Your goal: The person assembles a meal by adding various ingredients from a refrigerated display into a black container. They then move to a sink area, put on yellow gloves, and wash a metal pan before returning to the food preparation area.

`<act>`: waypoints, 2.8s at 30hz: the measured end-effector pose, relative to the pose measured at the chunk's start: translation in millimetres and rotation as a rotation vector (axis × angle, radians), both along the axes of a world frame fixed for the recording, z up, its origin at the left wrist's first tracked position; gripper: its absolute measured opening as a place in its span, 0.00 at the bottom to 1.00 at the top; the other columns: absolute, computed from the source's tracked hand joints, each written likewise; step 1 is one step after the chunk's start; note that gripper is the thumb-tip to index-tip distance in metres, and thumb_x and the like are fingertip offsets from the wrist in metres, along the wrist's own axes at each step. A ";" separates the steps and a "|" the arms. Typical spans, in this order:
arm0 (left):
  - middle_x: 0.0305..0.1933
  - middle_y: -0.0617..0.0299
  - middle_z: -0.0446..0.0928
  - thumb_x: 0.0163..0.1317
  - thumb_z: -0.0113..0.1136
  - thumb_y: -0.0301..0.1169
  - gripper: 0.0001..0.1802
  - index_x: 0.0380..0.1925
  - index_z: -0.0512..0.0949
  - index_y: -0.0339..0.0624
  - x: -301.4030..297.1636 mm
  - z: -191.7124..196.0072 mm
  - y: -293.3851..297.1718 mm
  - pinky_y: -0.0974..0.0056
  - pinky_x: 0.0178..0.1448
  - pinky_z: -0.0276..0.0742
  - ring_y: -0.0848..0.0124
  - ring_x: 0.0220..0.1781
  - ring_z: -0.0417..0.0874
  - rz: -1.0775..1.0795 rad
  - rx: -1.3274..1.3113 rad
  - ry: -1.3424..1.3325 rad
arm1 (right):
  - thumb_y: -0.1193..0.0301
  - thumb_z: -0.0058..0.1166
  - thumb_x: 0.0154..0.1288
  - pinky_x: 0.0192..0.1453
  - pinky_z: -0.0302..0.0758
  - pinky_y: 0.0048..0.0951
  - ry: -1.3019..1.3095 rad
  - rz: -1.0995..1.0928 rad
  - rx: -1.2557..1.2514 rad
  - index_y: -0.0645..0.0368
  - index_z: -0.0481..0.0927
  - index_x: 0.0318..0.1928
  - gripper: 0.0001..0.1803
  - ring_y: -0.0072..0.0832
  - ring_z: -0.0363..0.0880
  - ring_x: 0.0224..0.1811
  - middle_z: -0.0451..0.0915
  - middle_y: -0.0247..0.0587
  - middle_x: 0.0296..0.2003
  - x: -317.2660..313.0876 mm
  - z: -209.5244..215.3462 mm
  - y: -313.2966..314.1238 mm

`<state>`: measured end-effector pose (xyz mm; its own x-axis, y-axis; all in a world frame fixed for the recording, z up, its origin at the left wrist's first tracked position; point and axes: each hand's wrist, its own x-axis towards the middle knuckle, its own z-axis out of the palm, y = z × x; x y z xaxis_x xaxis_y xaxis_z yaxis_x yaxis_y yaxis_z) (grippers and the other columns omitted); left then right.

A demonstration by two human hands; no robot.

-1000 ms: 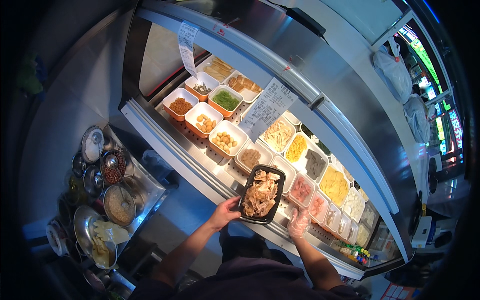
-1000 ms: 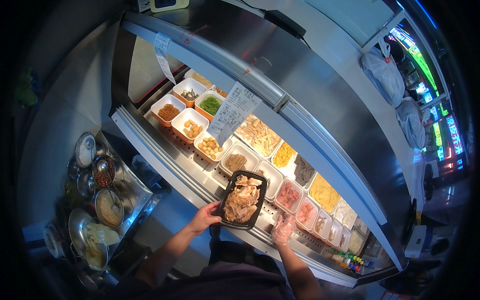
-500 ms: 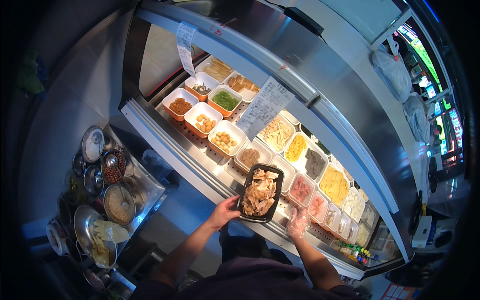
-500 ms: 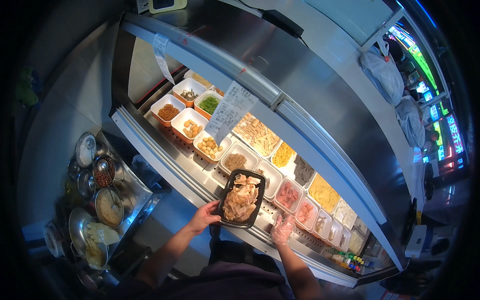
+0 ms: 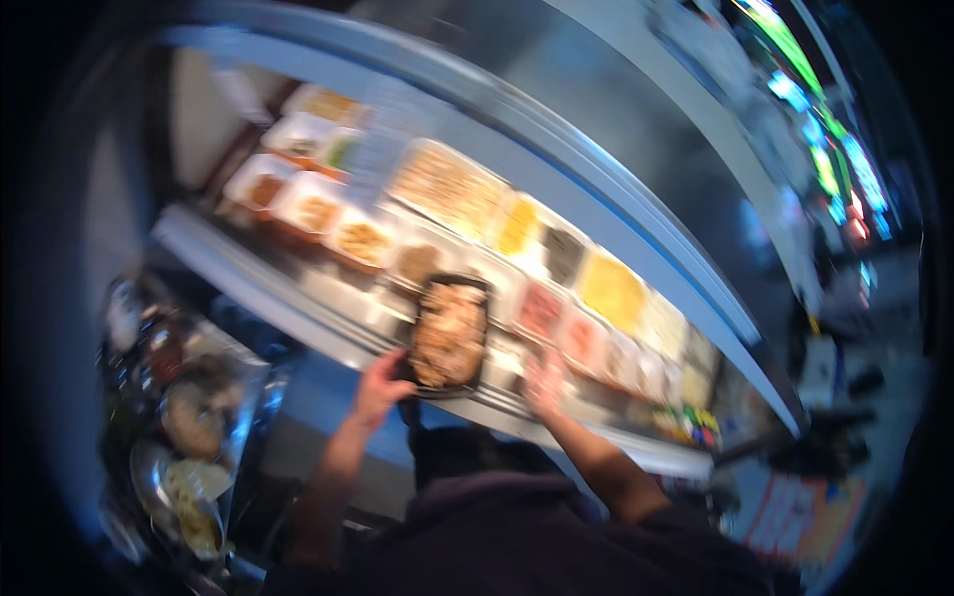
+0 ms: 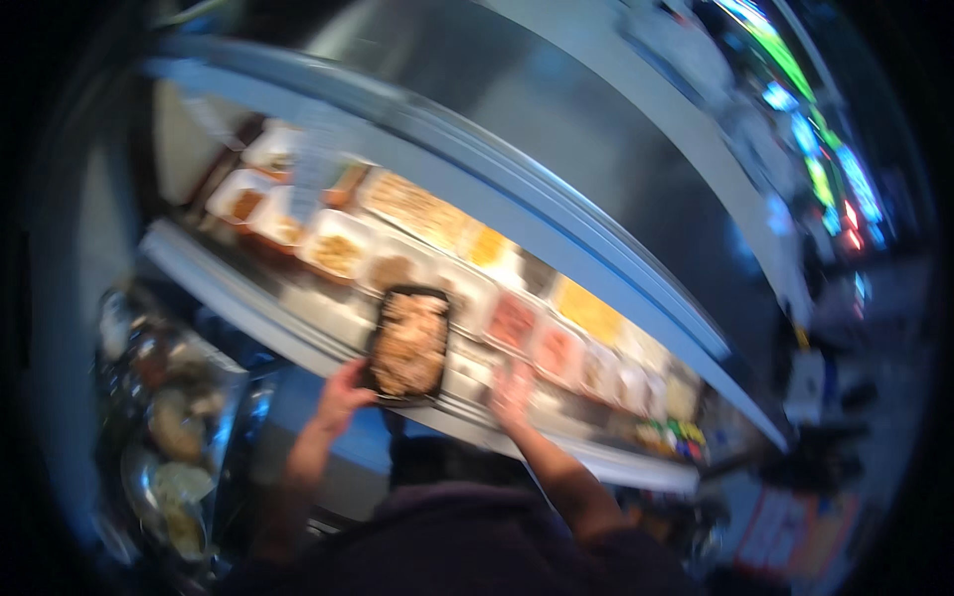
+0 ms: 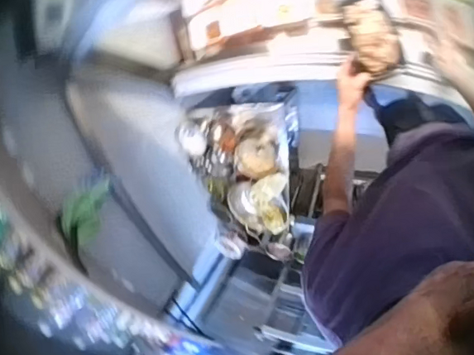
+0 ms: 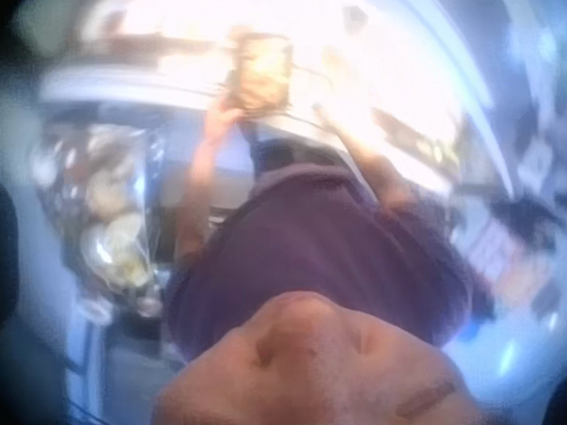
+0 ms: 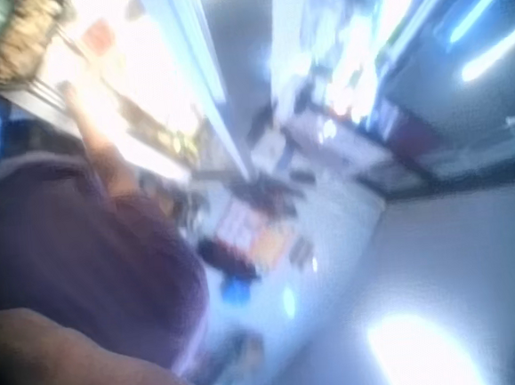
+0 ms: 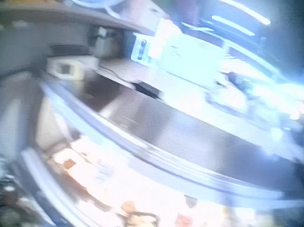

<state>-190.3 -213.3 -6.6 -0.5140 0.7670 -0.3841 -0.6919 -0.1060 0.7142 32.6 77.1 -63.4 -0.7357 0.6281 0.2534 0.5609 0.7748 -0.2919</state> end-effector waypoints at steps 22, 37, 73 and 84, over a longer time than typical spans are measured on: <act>0.65 0.55 0.70 0.53 0.54 0.17 0.41 0.71 0.59 0.37 74.7 30.0 220.7 0.61 0.50 0.86 0.66 0.58 0.79 0.055 -0.034 0.002 | 0.60 0.67 0.59 0.51 0.77 0.36 -0.469 -0.073 -0.075 0.64 0.74 0.58 0.31 0.36 0.82 0.44 0.82 0.48 0.46 42.2 -86.3 419.4; 0.67 0.48 0.69 0.55 0.53 0.16 0.41 0.72 0.57 0.37 139.3 -16.0 329.7 0.62 0.48 0.85 0.63 0.57 0.81 0.119 -0.106 -0.017 | 0.62 0.70 0.57 0.37 0.79 0.30 -0.342 -0.030 -0.493 0.66 0.75 0.56 0.31 0.31 0.83 0.34 0.82 0.42 0.38 35.4 -77.4 445.1; 0.57 0.52 0.75 0.56 0.59 0.18 0.38 0.69 0.64 0.43 153.0 -82.7 449.0 0.62 0.36 0.87 0.61 0.47 0.84 -0.003 -0.065 0.104 | 0.75 0.64 0.62 0.37 0.80 0.21 0.076 0.102 -1.133 0.64 0.76 0.52 0.19 0.20 0.82 0.35 0.84 0.37 0.39 28.0 76.6 394.2; 0.66 0.52 0.71 0.56 0.52 0.14 0.38 0.70 0.61 0.38 155.7 -47.8 401.5 0.62 0.45 0.86 0.64 0.55 0.81 -0.042 0.013 0.030 | 0.74 0.62 0.65 0.39 0.80 0.20 0.012 0.164 -1.125 0.68 0.77 0.52 0.17 0.20 0.82 0.37 0.84 0.38 0.40 13.7 97.1 373.3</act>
